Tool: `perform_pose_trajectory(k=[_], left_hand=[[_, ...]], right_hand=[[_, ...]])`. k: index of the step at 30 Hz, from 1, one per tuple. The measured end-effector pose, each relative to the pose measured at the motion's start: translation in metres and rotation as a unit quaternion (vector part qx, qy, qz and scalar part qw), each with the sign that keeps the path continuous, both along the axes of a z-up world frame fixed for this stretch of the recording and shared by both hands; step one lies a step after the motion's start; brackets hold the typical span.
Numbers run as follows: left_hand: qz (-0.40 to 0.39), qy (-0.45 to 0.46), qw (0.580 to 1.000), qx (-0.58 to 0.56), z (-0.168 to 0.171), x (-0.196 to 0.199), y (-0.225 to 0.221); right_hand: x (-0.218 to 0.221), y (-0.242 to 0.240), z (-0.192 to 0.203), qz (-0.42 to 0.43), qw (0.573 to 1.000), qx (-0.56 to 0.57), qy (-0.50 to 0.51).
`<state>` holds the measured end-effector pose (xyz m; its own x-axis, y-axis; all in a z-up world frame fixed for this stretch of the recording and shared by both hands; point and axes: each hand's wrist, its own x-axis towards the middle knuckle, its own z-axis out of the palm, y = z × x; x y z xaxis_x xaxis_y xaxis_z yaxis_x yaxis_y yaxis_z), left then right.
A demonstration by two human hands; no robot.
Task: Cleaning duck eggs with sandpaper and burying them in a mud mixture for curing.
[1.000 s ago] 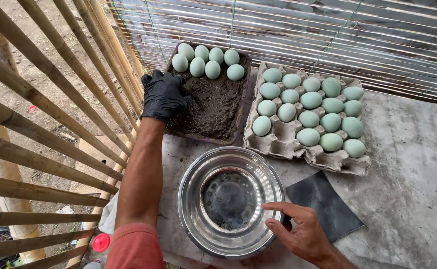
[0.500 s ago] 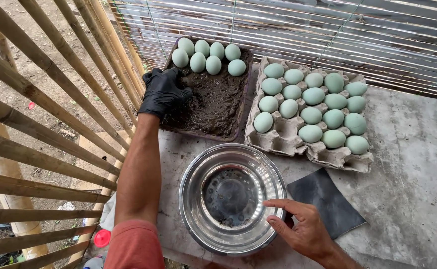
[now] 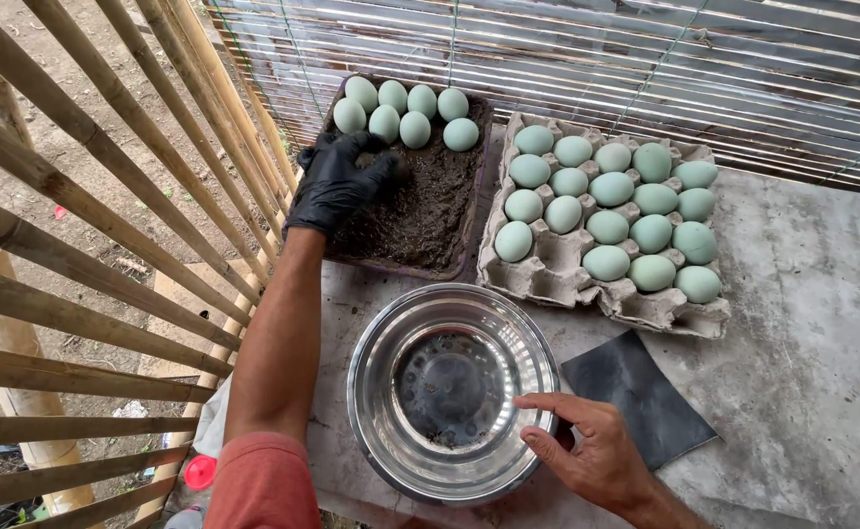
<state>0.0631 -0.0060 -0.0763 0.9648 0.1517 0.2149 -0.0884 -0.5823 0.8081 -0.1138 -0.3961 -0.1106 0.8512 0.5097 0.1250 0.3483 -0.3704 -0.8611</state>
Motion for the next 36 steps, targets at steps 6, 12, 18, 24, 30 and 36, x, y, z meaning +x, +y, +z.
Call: perform_pose_trajectory(k=[6, 12, 18, 24, 30, 36], left_hand=[[0.015, -0.126, 0.976, 0.176, -0.039, 0.028, 0.028], [-0.047, -0.018, 0.951, 0.304, 0.002, 0.001, 0.0], [-0.023, -0.056, 0.995, 0.084, 0.013, -0.005, -0.004], [0.002, -0.031, 0.967, 0.252, -0.021, 0.003, -0.005], [-0.012, -0.081, 0.988, 0.128, 0.014, -0.021, -0.021], [0.032, -0.008, 0.956, 0.29, -0.016, 0.005, -0.016]], right_hand=[[-0.001, 0.0, 0.001, 0.001, 1.0, 0.007, -0.001], [-0.001, 0.001, 0.003, 0.001, 1.0, -0.001, -0.001], [-0.001, 0.001, 0.003, 0.002, 1.0, 0.002, -0.003], [0.0, 0.002, 0.004, -0.013, 0.999, -0.013, 0.026], [-0.003, 0.002, 0.014, -0.037, 0.994, -0.05, 0.095], [-0.003, 0.001, 0.018, -0.029, 0.991, -0.063, 0.114]])
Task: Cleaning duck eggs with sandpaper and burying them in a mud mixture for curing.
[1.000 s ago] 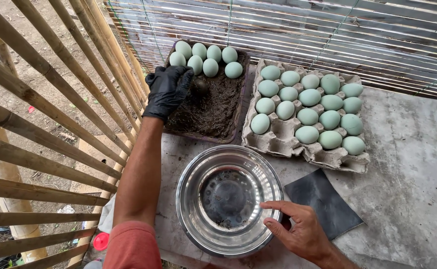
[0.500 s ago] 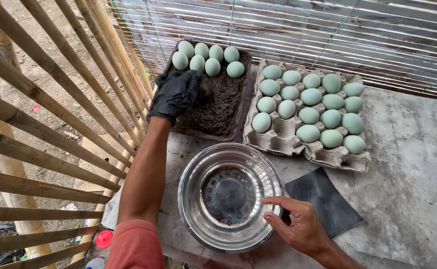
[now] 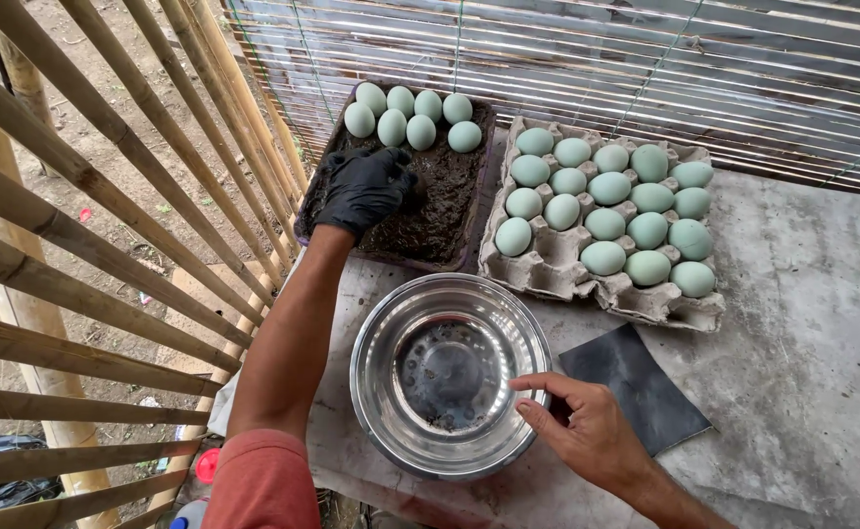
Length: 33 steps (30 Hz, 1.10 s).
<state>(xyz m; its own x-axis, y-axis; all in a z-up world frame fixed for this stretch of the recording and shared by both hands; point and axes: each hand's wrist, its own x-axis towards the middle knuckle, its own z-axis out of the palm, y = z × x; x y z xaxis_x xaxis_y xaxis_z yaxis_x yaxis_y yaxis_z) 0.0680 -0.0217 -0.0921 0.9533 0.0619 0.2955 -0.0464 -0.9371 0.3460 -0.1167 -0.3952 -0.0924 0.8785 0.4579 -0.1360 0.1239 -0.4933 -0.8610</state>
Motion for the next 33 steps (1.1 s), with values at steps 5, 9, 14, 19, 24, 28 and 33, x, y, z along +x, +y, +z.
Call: perform_pose_trajectory(k=[5, 9, 14, 19, 24, 28, 33], left_hand=[[-0.063, 0.091, 0.994, 0.001, -0.016, 0.017, -0.002], [-0.084, 0.159, 0.984, -0.013, -0.03, 0.039, 0.005], [-0.108, 0.177, 0.977, -0.051, 0.001, 0.025, -0.002], [-0.123, 0.195, 0.97, -0.072, -0.004, 0.026, 0.003], [-0.11, 0.177, 0.977, -0.052, -0.004, 0.015, -0.002], [-0.115, 0.151, 0.981, -0.042, -0.025, 0.025, 0.008], [-0.126, 0.083, 0.988, -0.001, -0.025, 0.027, 0.016]], right_hand=[[-0.004, -0.003, -0.008, -0.008, 1.0, 0.018, 0.0], [-0.006, -0.012, -0.022, 0.01, 0.998, 0.063, 0.004], [-0.007, -0.009, -0.01, 0.021, 0.996, 0.075, -0.031], [-0.007, -0.01, -0.012, 0.03, 0.995, 0.075, -0.056], [-0.007, -0.01, -0.012, 0.032, 0.995, 0.074, -0.067], [-0.006, -0.009, -0.01, 0.035, 0.993, 0.077, -0.082], [-0.006, -0.01, -0.016, 0.038, 0.993, 0.075, -0.087]])
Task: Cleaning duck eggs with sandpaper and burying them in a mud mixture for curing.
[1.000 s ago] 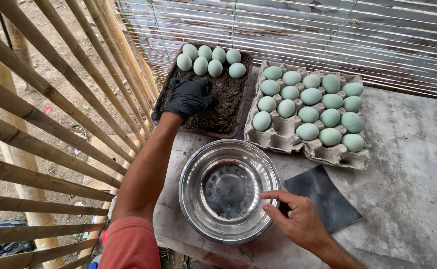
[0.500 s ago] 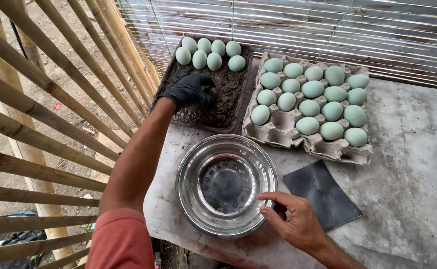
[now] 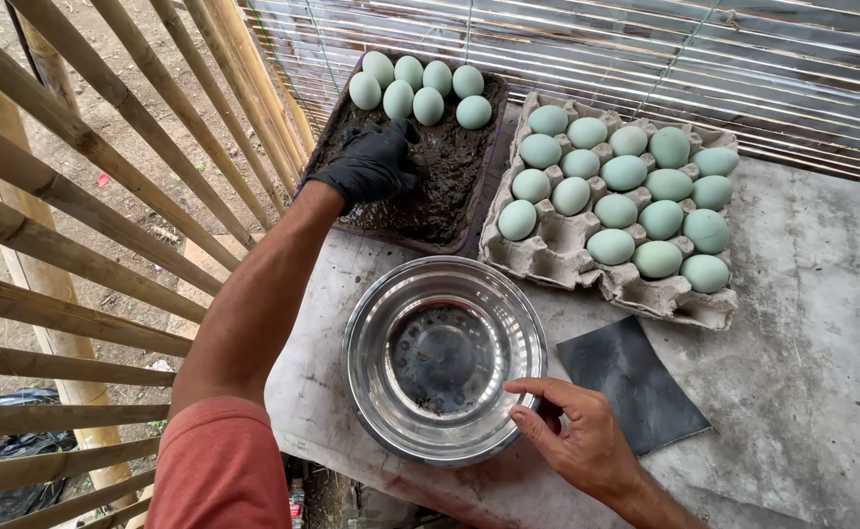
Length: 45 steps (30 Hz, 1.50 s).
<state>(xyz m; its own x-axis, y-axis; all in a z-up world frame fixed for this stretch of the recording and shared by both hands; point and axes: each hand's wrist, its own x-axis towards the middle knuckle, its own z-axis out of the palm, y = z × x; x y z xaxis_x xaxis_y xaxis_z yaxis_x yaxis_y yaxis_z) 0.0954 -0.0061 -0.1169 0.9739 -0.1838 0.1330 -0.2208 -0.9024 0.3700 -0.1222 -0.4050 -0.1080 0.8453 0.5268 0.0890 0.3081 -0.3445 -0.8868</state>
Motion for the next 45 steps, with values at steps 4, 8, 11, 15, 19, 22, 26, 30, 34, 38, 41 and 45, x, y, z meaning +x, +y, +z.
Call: perform_pose_trajectory(k=[4, 8, 11, 15, 19, 22, 26, 30, 34, 38, 41, 45], left_hand=[[0.043, 0.047, 0.998, -0.001, 0.019, 0.001, 0.006], [0.068, 0.017, 0.997, -0.041, 0.015, 0.006, 0.015], [0.133, -0.014, 0.991, -0.006, 0.016, 0.02, 0.022], [0.124, -0.122, 0.966, 0.19, -0.016, 0.051, 0.046], [0.108, -0.04, 0.978, 0.176, 0.011, 0.044, 0.034], [0.126, 0.021, 0.991, 0.032, 0.04, 0.038, 0.036], [0.13, 0.023, 0.986, 0.103, 0.038, 0.046, 0.061], [0.203, 0.085, 0.975, 0.031, 0.055, 0.021, 0.037], [0.185, 0.065, 0.979, 0.06, 0.034, 0.015, 0.021], [0.134, 0.021, 0.985, 0.107, 0.035, 0.0, 0.011], [0.119, -0.009, 0.991, 0.058, 0.035, -0.006, 0.012], [0.155, 0.025, 0.984, 0.083, 0.033, -0.012, 0.008]], right_hand=[[0.0, 0.0, 0.003, -0.004, 1.0, 0.005, 0.009], [0.0, -0.002, -0.003, -0.001, 0.999, 0.0, 0.045], [0.001, -0.002, -0.004, -0.003, 0.998, -0.003, 0.055], [0.002, -0.003, -0.009, -0.001, 0.999, 0.006, 0.052], [0.003, -0.005, -0.011, 0.004, 0.999, -0.003, 0.045], [0.002, -0.003, -0.008, 0.002, 0.999, -0.003, 0.038], [0.002, -0.002, -0.004, 0.006, 0.999, -0.007, 0.031], [0.002, -0.001, -0.003, 0.01, 1.0, -0.003, 0.014], [0.0, 0.0, -0.001, 0.002, 1.0, -0.001, 0.014], [-0.001, -0.001, 0.001, 0.001, 1.0, -0.001, 0.026], [-0.002, -0.001, 0.003, 0.004, 1.0, 0.002, 0.029], [-0.002, -0.001, 0.002, 0.011, 1.0, 0.002, 0.005]])
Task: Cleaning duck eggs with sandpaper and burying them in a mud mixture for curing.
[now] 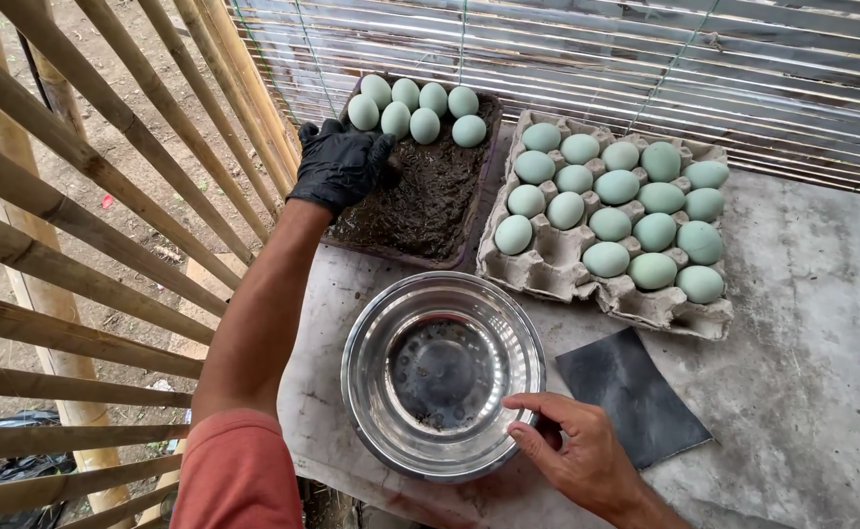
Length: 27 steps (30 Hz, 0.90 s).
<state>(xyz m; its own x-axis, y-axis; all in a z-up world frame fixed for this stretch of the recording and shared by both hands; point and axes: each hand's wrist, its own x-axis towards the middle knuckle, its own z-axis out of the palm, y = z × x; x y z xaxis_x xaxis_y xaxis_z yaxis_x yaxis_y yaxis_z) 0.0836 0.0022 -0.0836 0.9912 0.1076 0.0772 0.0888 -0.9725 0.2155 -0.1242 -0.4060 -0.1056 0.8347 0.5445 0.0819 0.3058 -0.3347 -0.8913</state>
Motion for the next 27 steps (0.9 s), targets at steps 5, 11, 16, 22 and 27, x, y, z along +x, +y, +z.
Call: perform_pose_trajectory(k=[5, 11, 16, 22, 27], left_hand=[[-0.042, -0.059, 0.997, -0.004, -0.011, -0.005, 0.002], [-0.039, -0.141, 0.984, -0.106, -0.021, -0.014, 0.008], [-0.049, -0.108, 0.992, -0.046, -0.018, -0.016, -0.002], [-0.003, -0.081, 0.953, -0.291, 0.033, -0.041, -0.038], [-0.026, 0.009, 0.998, -0.064, 0.022, -0.021, -0.03]], right_hand=[[0.0, -0.001, 0.0, 0.005, 1.0, 0.004, -0.005], [-0.001, -0.001, -0.001, 0.001, 1.0, 0.001, 0.008], [-0.001, -0.002, -0.002, 0.002, 1.0, 0.001, 0.007], [-0.001, -0.002, -0.003, 0.004, 1.0, 0.008, 0.003], [-0.002, -0.001, -0.001, 0.003, 1.0, 0.011, -0.001]])
